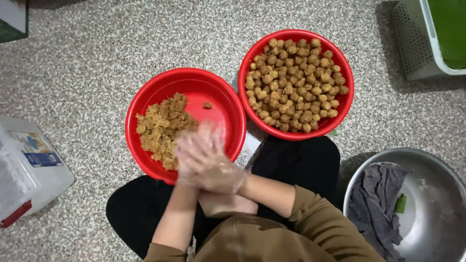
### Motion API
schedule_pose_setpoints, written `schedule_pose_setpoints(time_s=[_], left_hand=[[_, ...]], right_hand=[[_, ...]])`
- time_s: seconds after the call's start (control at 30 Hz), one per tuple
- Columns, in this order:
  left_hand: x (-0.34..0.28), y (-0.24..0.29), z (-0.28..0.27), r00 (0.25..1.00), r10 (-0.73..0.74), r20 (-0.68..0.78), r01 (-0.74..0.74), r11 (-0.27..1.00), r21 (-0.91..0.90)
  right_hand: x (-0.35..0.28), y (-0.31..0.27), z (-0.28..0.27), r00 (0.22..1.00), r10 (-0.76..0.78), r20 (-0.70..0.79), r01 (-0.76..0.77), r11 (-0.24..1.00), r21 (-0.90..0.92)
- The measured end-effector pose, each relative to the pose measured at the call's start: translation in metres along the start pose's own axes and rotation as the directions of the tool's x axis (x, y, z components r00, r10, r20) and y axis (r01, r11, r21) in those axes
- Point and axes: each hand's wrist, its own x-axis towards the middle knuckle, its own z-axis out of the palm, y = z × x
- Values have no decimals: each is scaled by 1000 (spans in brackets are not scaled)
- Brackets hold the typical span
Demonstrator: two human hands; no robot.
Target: Rolling a brown food mixture into small uniform balls and placing them in a separate container.
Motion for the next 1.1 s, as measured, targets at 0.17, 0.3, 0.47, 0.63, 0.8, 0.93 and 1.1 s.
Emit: schedule_pose_setpoints(time_s=[0.17, 0.3, 0.47, 0.63, 0.8, 0.93, 1.1], left_hand=[[67, 51, -30, 418, -750, -513, 906, 306, 291], [89, 57, -11, 460, -835, -301, 887, 416, 200], [90, 54, -28, 441, -849, -290, 892, 378, 250], [94, 51, 6, 468, -806, -362, 846, 291, 447], [121, 27, -5, 867, -496, 38, -423, -696, 580], [181, 2, -61, 738, -674, 2, -657, -719, 228], [249, 0, -177, 718, -682, -136, -670, -731, 128]], right_hand=[[14, 17, -13, 986, 71, -153, -71, 997, 2], [-12, 67, -48, 958, -12, -288, 95, 956, 278], [-11, 64, -36, 998, -65, -3, 63, 960, 274], [-9, 70, -71, 962, 272, -7, -234, 839, 492], [-28, 144, -107, 659, 737, 151, 177, -348, 921], [-38, 169, -97, 700, 710, 81, 334, -425, 841], [-18, 135, -87, 710, 692, 133, 145, -328, 934]])
